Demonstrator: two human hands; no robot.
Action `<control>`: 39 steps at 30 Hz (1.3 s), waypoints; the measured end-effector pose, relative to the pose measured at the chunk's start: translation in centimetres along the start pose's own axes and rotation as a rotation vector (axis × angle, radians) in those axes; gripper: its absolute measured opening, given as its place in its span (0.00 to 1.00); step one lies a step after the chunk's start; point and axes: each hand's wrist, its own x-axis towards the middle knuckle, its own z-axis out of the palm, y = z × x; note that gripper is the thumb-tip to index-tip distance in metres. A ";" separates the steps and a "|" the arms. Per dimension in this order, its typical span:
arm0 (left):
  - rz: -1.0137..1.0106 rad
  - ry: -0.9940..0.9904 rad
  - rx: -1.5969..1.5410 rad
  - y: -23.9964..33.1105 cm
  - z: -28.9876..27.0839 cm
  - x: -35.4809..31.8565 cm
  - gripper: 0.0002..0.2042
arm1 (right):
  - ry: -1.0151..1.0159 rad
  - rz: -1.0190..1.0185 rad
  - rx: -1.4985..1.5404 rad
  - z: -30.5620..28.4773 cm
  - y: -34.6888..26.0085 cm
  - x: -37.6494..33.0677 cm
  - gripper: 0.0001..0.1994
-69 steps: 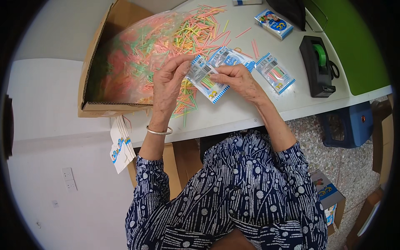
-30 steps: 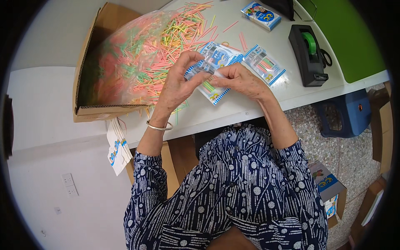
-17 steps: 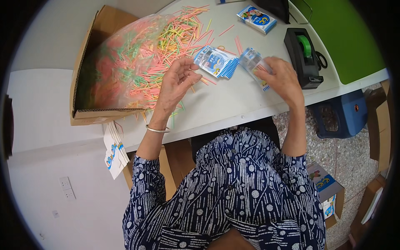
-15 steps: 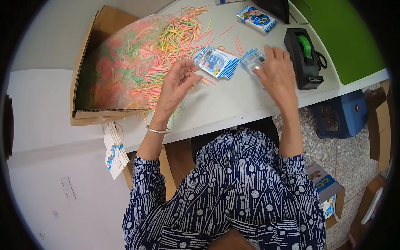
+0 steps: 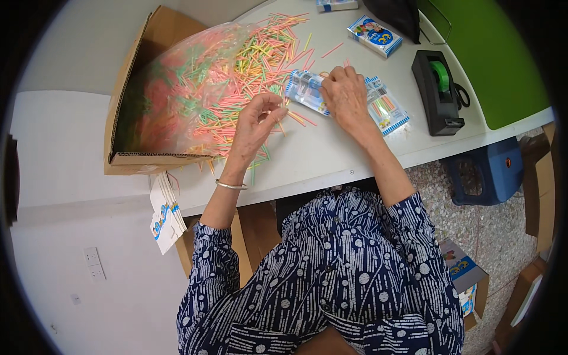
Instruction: Packaging colorful plastic sticks into small blue packets at a workspace.
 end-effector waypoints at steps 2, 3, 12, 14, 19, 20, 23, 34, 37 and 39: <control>0.039 0.043 0.035 -0.3 0.1 1.1 0.16 | 0.078 -0.047 0.034 -1.3 -0.1 0.1 0.11; 0.034 0.098 0.012 -0.3 0.0 1.6 0.16 | 0.152 -0.093 0.078 -2.1 -0.6 0.1 0.11; -0.040 -0.030 -0.232 1.9 0.1 1.4 0.08 | 0.121 -0.086 0.339 -3.4 -2.2 -0.4 0.14; -0.031 -0.018 -0.213 1.8 0.2 0.7 0.07 | 0.035 -0.011 0.493 -4.1 -2.6 -0.2 0.14; 0.003 0.052 -0.103 1.6 0.5 -1.4 0.05 | -0.300 0.153 0.783 -4.8 -2.9 -0.4 0.12; -0.001 0.055 -0.100 1.8 0.5 -1.9 0.05 | -0.356 0.189 0.777 -5.1 -3.1 -0.6 0.11; -0.025 0.070 0.013 2.3 0.7 -3.3 0.05 | -0.404 0.217 0.758 -4.9 -3.8 -1.1 0.10; 0.019 0.090 0.359 0.4 -1.3 -4.4 0.05 | -0.361 0.083 0.746 -2.4 -5.4 -2.1 0.10; 0.101 0.032 0.368 0.5 -2.6 -4.2 0.05 | -0.317 0.027 0.732 -2.0 -5.6 -2.0 0.10; 0.159 0.020 0.428 0.2 -4.7 -3.4 0.07 | -0.291 0.031 0.727 -2.0 -5.2 -2.2 0.10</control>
